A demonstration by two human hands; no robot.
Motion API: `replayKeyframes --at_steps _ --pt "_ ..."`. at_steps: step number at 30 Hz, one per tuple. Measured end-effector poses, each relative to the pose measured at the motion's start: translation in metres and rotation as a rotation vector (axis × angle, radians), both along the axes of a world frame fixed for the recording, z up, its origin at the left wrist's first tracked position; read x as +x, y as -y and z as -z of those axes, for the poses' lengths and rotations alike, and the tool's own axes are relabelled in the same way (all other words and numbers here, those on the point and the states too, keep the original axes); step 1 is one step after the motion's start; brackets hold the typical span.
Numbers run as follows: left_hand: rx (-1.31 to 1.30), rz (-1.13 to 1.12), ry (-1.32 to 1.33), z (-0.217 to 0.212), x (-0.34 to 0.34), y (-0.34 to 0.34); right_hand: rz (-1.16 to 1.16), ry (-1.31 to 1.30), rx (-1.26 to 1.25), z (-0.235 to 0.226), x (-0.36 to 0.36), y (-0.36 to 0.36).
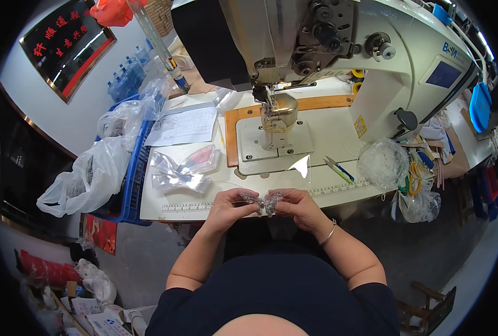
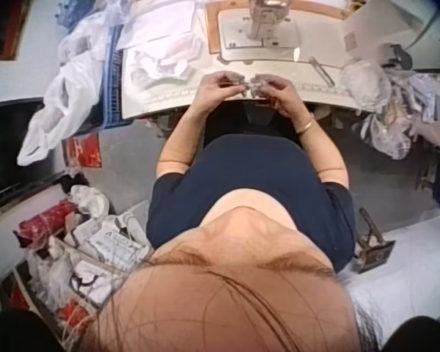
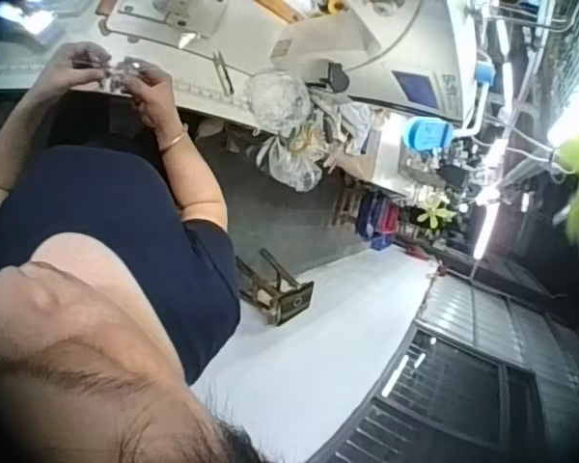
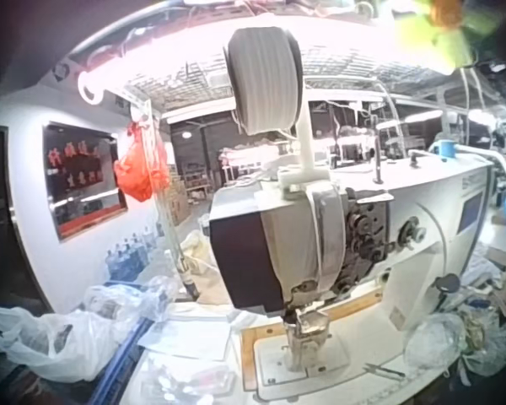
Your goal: The person handles small, shiny, silver-colored fabric pieces, likely hair bows, at a sewing station. They repeatedly fold and align the pieces by hand, then place them under the presser foot of a sewing machine to stitch them. The person removes the stitched items and repeats the process with new pieces from a nearby pile.
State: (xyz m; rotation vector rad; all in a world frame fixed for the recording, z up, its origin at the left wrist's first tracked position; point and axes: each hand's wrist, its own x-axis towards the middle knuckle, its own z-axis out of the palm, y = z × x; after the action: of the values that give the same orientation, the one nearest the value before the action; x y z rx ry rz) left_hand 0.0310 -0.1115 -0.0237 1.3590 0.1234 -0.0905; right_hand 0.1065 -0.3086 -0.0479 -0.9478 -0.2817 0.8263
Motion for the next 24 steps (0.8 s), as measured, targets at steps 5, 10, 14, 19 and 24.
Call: replayKeyframes --at_steps 5,10,14,19,24 --pt "0.086 -0.039 0.029 0.006 0.002 0.004 0.231 0.036 -0.001 0.015 -0.002 -0.005" --pt "0.123 -0.093 0.001 0.006 0.000 0.011 0.255 0.104 -0.019 0.015 -0.004 -0.008" --pt "0.085 -0.115 0.021 0.012 0.000 0.013 0.195 0.088 -0.061 -0.005 -0.009 -0.009" --pt "0.018 -0.063 0.005 0.013 0.002 0.011 0.238 0.112 -0.050 0.011 -0.006 -0.005" --pt "-0.032 -0.013 0.035 0.018 0.000 0.006 0.291 0.079 -0.013 0.009 -0.005 -0.005"
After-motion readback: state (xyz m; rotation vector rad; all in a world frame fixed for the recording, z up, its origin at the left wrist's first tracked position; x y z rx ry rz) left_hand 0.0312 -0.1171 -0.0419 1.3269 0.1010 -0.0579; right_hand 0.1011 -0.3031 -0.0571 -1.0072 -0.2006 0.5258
